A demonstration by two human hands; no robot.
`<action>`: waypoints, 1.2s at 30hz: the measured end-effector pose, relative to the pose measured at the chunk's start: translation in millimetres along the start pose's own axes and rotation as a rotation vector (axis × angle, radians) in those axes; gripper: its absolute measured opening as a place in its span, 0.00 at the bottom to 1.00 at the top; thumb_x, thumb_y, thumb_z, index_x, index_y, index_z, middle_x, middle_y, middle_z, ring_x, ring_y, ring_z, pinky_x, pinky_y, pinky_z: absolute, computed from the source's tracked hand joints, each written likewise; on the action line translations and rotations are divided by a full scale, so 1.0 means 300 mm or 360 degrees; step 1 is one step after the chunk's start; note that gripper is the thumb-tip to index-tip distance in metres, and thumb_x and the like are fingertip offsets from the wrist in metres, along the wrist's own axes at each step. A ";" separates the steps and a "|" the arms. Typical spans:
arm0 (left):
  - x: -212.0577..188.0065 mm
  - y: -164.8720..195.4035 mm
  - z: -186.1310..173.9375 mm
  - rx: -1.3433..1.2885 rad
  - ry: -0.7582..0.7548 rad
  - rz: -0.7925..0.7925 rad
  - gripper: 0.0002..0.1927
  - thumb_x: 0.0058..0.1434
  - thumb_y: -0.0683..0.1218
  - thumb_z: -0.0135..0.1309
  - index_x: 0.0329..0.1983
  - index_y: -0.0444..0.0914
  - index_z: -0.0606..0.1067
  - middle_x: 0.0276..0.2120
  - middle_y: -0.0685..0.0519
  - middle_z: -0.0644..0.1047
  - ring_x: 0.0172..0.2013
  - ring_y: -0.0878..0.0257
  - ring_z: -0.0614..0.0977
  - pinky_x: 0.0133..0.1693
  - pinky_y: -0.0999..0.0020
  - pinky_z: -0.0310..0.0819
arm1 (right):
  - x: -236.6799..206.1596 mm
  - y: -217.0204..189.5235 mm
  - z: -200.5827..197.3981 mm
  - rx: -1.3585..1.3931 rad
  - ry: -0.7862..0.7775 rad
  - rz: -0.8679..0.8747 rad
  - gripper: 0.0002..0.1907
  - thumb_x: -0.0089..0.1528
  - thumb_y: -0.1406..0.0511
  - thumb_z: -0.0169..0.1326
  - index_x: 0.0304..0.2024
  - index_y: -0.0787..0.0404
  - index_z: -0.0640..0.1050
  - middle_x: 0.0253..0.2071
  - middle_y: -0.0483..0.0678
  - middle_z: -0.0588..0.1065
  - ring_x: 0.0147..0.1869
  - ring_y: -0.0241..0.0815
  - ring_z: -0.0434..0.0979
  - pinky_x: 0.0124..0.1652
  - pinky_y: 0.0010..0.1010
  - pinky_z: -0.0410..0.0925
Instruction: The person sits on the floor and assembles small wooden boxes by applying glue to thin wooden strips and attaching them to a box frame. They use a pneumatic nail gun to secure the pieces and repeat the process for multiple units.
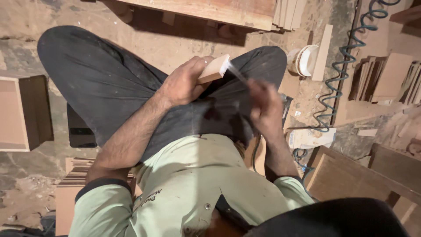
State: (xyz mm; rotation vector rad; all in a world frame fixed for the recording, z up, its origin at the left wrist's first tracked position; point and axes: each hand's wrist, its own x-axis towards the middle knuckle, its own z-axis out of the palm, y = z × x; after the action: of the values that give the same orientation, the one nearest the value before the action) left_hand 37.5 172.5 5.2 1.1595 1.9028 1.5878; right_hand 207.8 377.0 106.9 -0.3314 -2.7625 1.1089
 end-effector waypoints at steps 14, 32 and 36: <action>-0.009 -0.022 0.011 0.0104 -0.0047 -0.0048 0.30 0.60 0.40 0.60 0.65 0.34 0.65 0.49 0.37 0.75 0.51 0.38 0.77 0.52 0.51 0.73 | 0.029 0.102 0.071 -0.0112 0.0233 0.0331 0.24 0.62 0.80 0.52 0.59 0.59 0.78 0.57 0.56 0.72 0.43 0.49 0.74 0.38 0.38 0.68; 0.190 0.104 -0.185 -0.2656 0.0948 0.0206 0.23 0.75 0.56 0.41 0.63 0.37 0.68 0.48 0.45 0.76 0.51 0.47 0.79 0.59 0.44 0.75 | 0.130 0.000 0.090 0.2051 0.0039 0.0199 0.19 0.72 0.69 0.48 0.65 0.67 0.70 0.58 0.60 0.77 0.55 0.48 0.82 0.54 0.38 0.76; 0.218 0.089 -0.215 -0.2926 0.1232 0.0174 0.22 0.74 0.57 0.39 0.53 0.34 0.70 0.47 0.41 0.77 0.52 0.44 0.79 0.59 0.42 0.73 | 0.173 -0.089 0.173 0.1783 0.0043 0.0081 0.18 0.73 0.71 0.47 0.65 0.69 0.71 0.56 0.60 0.77 0.54 0.46 0.81 0.54 0.37 0.76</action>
State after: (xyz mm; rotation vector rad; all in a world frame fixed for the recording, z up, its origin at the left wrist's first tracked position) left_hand -39.3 185.6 61.0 -0.2400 -0.0699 2.7641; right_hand 142.4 337.2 91.2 -0.2380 -1.6892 2.3378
